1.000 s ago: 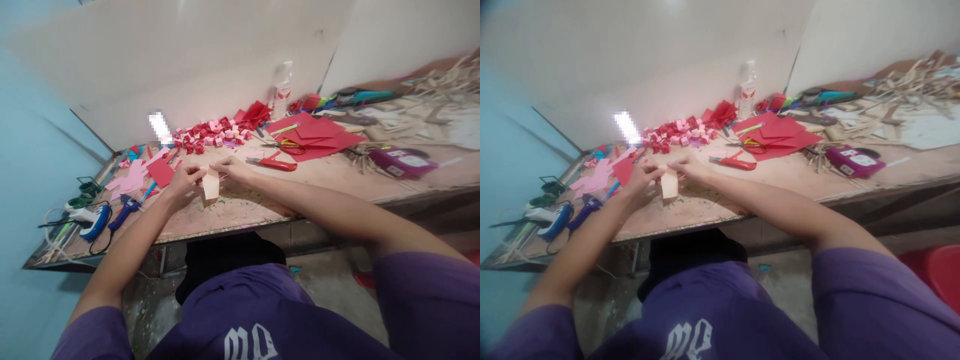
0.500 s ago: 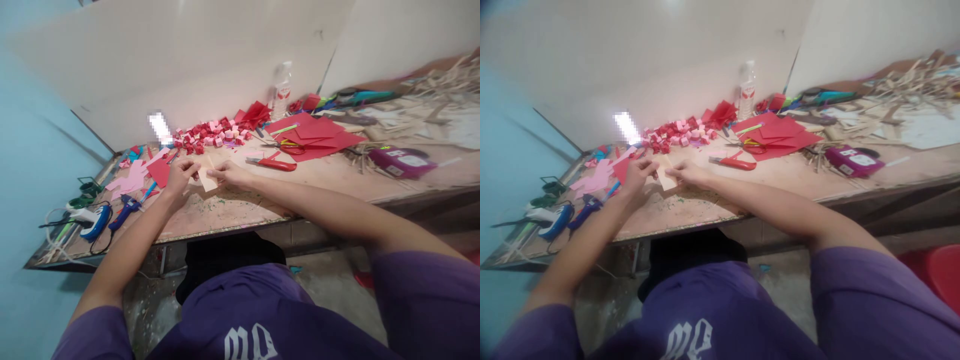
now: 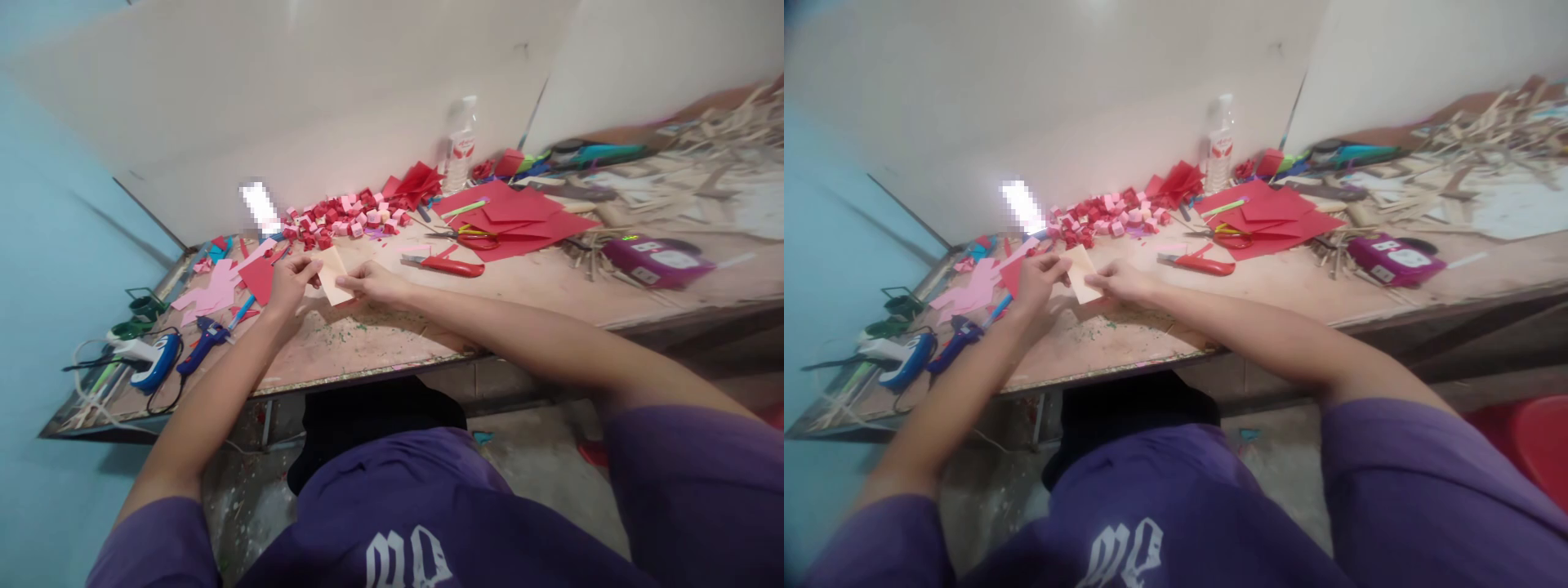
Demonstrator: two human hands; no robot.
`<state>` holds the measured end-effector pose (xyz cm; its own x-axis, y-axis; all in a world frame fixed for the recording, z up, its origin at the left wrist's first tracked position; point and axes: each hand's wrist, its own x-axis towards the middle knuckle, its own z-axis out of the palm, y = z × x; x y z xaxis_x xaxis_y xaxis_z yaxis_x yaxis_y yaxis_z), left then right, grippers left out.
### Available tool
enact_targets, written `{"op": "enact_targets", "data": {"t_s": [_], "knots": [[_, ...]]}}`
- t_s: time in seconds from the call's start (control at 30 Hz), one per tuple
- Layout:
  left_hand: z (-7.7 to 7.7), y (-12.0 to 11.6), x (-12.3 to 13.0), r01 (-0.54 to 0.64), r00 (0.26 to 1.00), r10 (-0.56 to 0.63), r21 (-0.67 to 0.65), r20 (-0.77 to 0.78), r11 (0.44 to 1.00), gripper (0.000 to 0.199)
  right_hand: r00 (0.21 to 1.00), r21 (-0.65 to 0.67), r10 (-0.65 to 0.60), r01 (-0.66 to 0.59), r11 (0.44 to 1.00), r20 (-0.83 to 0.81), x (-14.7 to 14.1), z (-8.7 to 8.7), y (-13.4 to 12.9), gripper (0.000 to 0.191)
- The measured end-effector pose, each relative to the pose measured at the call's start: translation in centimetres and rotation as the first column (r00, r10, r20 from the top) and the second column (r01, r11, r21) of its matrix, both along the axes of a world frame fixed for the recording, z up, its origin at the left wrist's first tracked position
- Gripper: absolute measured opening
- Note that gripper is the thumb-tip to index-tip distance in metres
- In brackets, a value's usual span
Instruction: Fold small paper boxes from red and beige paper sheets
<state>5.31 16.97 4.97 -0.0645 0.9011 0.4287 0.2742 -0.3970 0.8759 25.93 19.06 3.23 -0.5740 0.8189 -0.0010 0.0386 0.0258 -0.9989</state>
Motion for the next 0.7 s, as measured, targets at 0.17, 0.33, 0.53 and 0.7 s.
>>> {"op": "enact_targets", "data": {"t_s": [0.17,0.33,0.53,0.7], "knots": [[-0.2,0.3,-0.1,-0.009,1.0,0.009,-0.006,0.012,1.0,0.029,0.998,0.042,0.0,-0.003,0.999,0.057,-0.2,0.1,-0.2,0.041],[-0.1,0.5,-0.5,-0.025,0.999,0.025,0.001,0.034,1.0,0.027,0.996,-0.065,0.082,-0.081,0.995,0.025,-0.1,0.9,-0.7,0.032],[-0.2,0.9,-0.7,-0.047,0.999,0.046,0.002,0.027,0.999,0.028,0.993,-0.101,0.12,-0.117,0.988,0.018,-0.1,0.9,-0.8,0.029],[0.0,0.4,-0.9,-0.108,0.994,0.107,0.061,0.023,0.992,0.026,0.994,-0.11,0.107,-0.107,0.988,0.0,-0.2,0.5,-0.3,0.03]]}}
